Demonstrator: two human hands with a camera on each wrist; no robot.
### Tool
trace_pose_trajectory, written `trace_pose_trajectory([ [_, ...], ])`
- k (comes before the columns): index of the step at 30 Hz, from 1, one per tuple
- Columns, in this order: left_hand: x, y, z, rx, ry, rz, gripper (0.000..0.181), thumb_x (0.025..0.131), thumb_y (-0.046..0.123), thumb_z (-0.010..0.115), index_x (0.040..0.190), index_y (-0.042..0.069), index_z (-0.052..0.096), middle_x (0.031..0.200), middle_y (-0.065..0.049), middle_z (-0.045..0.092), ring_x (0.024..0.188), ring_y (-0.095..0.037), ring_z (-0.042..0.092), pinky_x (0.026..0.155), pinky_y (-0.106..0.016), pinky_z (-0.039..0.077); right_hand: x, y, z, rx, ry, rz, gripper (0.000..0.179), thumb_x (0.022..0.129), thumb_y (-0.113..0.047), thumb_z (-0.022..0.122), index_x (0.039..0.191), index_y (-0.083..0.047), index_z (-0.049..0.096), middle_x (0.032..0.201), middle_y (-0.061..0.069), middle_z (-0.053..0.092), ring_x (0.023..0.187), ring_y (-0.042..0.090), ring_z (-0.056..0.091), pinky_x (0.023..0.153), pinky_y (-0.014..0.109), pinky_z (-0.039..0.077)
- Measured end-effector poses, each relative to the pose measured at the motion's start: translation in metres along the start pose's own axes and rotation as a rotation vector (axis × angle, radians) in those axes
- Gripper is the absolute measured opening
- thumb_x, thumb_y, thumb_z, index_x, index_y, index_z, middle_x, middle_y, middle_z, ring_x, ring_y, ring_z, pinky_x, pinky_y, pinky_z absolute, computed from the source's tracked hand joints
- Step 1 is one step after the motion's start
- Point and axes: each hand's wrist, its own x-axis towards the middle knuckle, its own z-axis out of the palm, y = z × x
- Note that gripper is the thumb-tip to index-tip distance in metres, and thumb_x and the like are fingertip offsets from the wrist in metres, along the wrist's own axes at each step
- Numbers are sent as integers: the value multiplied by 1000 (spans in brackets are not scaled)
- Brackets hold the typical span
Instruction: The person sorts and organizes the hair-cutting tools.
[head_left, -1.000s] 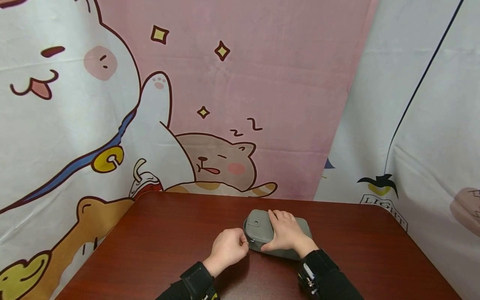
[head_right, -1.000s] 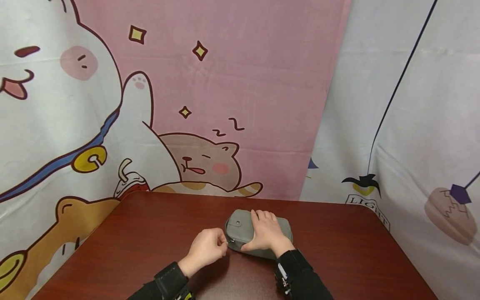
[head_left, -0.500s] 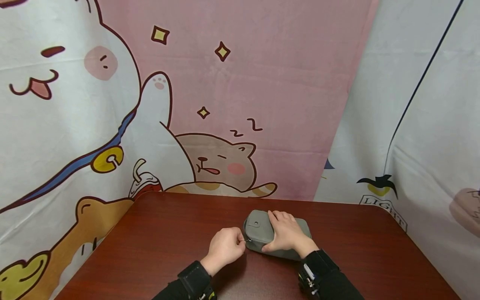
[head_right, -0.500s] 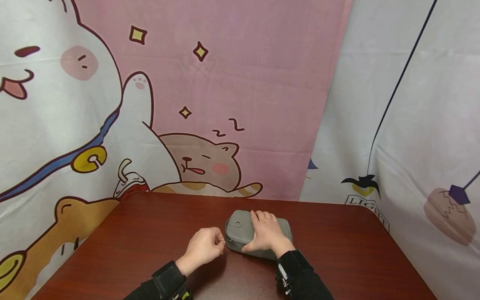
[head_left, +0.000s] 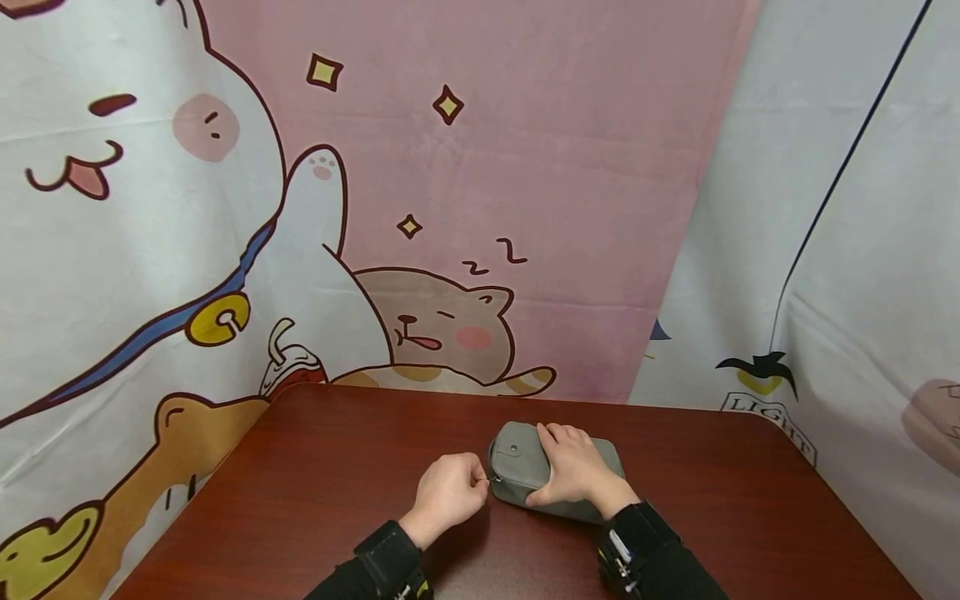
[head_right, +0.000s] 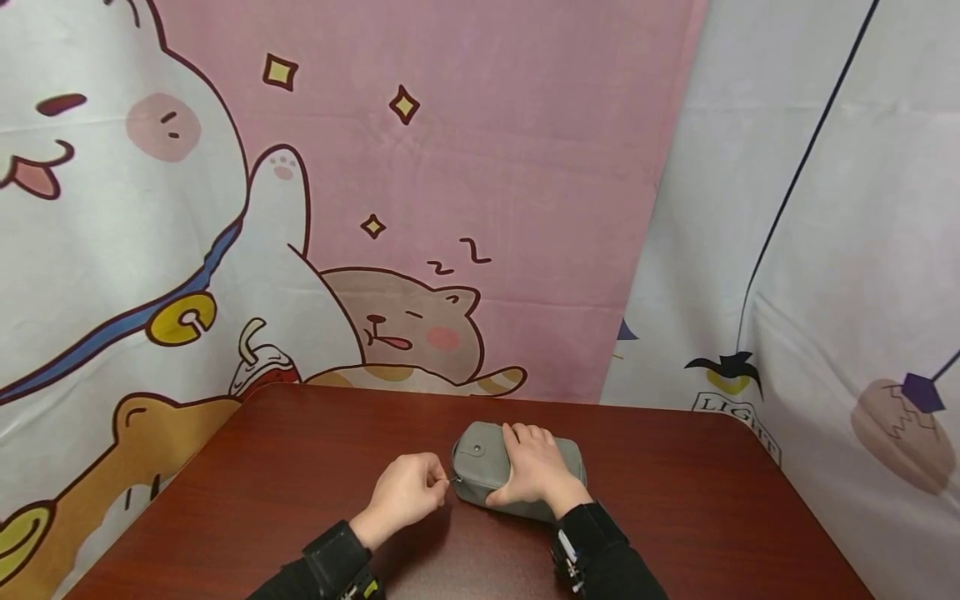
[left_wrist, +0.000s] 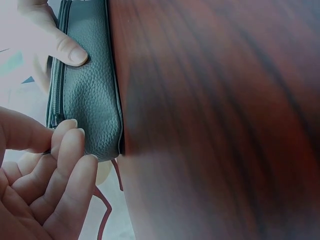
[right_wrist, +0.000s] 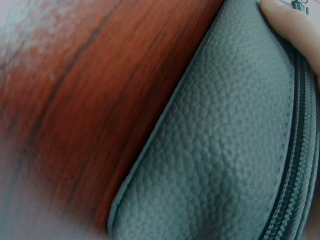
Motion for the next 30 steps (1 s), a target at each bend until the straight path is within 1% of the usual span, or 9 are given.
trace_pose_trajectory([
  [7,1,-3,1,-2,-1,1,20,84,12,73,70,21,62,61,15,54,51,-2,46,45,-24,38,0,0,0,-6,2,-9,116,58,-61,86,143,6,45,137,22,50,126,41,45,106,57,32],
  [9,0,-3,0,-7,1,10,20,84,11,74,71,21,62,61,15,54,51,-2,46,45,-24,38,-1,0,-1,-5,1,-11,116,57,-60,86,143,6,45,136,22,51,126,41,45,106,57,32],
  [17,0,-5,1,-3,-3,13,20,84,13,74,71,22,62,61,17,54,51,-1,46,44,-24,38,-1,-1,-2,7,-2,-17,115,58,-59,86,143,6,45,137,23,50,127,42,45,106,57,31],
  [23,1,-6,0,-6,1,20,20,84,12,73,70,22,62,62,16,54,51,-1,46,44,-24,38,-1,-1,-3,1,-3,-16,114,58,-59,86,143,6,45,136,22,51,126,41,45,106,56,32],
  [30,2,-7,1,15,2,18,22,84,13,73,69,23,61,61,17,53,51,-1,45,44,-24,37,-1,-1,-2,-3,-8,-15,114,58,-59,86,143,5,45,137,22,51,127,42,45,106,57,31],
])
